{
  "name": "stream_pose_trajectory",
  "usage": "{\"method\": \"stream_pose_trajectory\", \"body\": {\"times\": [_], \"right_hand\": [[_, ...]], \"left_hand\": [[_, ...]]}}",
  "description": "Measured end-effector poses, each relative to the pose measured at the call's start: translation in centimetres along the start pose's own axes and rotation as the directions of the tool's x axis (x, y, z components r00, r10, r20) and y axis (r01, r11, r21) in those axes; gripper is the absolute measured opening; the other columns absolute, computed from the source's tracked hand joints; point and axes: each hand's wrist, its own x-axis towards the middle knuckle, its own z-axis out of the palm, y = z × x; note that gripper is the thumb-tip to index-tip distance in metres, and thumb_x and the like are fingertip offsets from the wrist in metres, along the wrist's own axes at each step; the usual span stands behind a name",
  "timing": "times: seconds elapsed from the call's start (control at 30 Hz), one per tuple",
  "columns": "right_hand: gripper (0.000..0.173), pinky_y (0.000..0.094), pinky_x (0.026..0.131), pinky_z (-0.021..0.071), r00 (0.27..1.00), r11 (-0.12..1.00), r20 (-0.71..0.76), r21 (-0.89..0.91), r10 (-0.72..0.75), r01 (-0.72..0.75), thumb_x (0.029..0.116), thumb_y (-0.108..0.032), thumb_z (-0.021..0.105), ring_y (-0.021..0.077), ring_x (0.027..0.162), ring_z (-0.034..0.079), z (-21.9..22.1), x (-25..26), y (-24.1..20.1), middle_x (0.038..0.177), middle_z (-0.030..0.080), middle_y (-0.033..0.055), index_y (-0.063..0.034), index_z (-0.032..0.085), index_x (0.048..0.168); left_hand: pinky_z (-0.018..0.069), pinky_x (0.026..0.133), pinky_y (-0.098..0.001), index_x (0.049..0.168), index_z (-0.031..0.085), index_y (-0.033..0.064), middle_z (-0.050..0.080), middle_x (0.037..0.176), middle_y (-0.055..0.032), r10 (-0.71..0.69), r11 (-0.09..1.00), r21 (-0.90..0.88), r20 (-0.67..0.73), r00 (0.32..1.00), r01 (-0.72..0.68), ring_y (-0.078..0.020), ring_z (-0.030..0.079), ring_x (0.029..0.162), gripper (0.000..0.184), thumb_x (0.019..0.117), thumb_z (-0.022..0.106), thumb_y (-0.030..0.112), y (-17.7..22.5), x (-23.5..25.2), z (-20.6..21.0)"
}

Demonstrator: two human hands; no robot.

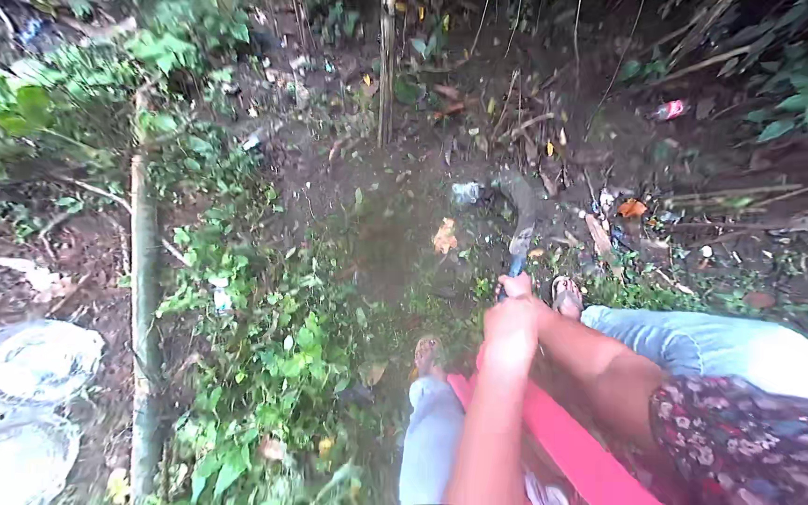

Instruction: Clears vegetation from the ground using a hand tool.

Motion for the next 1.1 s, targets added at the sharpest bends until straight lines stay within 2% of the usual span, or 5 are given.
{"method": "stream_pose_trajectory", "body": {"times": [0.2,0.47,0.73,1.0,1.1], "right_hand": [[0.054,0.0461,0.093,0.0545,0.96,0.785,0.265,-0.612,0.092,0.094,0.099,-0.02,0.069,0.0295,0.1,0.069,-5.2,0.0,0.8,0.121,0.065,0.0238,0.0033,0.049,0.143],[0.046,0.0362,0.077,0.0579,0.999,1.0,0.047,0.001,-0.005,0.005,0.1009,-0.007,0.064,0.0213,0.081,0.067,-3.3,-2.4,-0.8,0.107,0.063,0.0201,0.0068,0.045,0.141],[0.061,0.0507,0.09,0.0573,0.966,0.802,0.249,-0.589,0.065,0.098,0.0952,-0.015,0.071,0.0338,0.099,0.071,-9.1,0.2,1.8,0.124,0.065,0.0257,-0.0005,0.045,0.149],[0.029,0.0331,0.054,0.0568,1.0,0.911,0.009,0.411,0.015,-0.018,0.0998,-0.005,0.059,0.0172,0.058,0.061,-2.0,-1.8,-0.6,0.08,0.057,0.0106,0.0046,0.047,0.124],[0.042,0.0394,0.1,0.0507,0.964,0.974,0.265,-0.222,0.012,0.049,0.1,-0.011,0.063,0.0289,0.113,0.066,-2.4,-6.3,-2.4,0.125,0.066,0.0249,0.0128,0.054,0.134]], "left_hand": [[0.0495,0.103,-0.0551,0.142,0.055,0.0036,0.063,0.135,-0.0212,-0.049,0.998,-0.039,-0.014,0.999,0.048,-0.0368,0.06,0.127,0.038,0.1065,0.055,0.019,-1.5,1.5,0.0],[0.0457,0.107,-0.0555,0.131,0.059,-0.0057,0.059,0.138,-0.025,0.0,0.999,0.048,0.115,0.993,-0.006,-0.0381,0.056,0.133,0.039,0.1083,0.052,0.025,0.4,0.5,-0.5],[0.046,0.107,-0.0545,0.129,0.061,-0.0055,0.06,0.138,-0.0242,0.0,0.995,0.101,0.16,0.987,-0.016,-0.0373,0.056,0.132,0.039,0.109,0.05,0.026,1.3,0.8,-0.5],[0.0481,0.104,-0.054,0.129,0.061,-0.0051,0.061,0.135,-0.0237,0.013,0.991,0.128,0.168,0.986,-0.035,-0.0371,0.058,0.129,0.038,0.108,0.052,0.025,2.6,0.9,-0.2],[0.049,0.102,-0.0556,0.127,0.061,-0.0063,0.06,0.134,-0.0262,-0.008,0.991,0.136,0.173,0.985,-0.016,-0.0404,0.058,0.128,0.04,0.1068,0.054,0.027,2.8,1.4,0.2]]}}
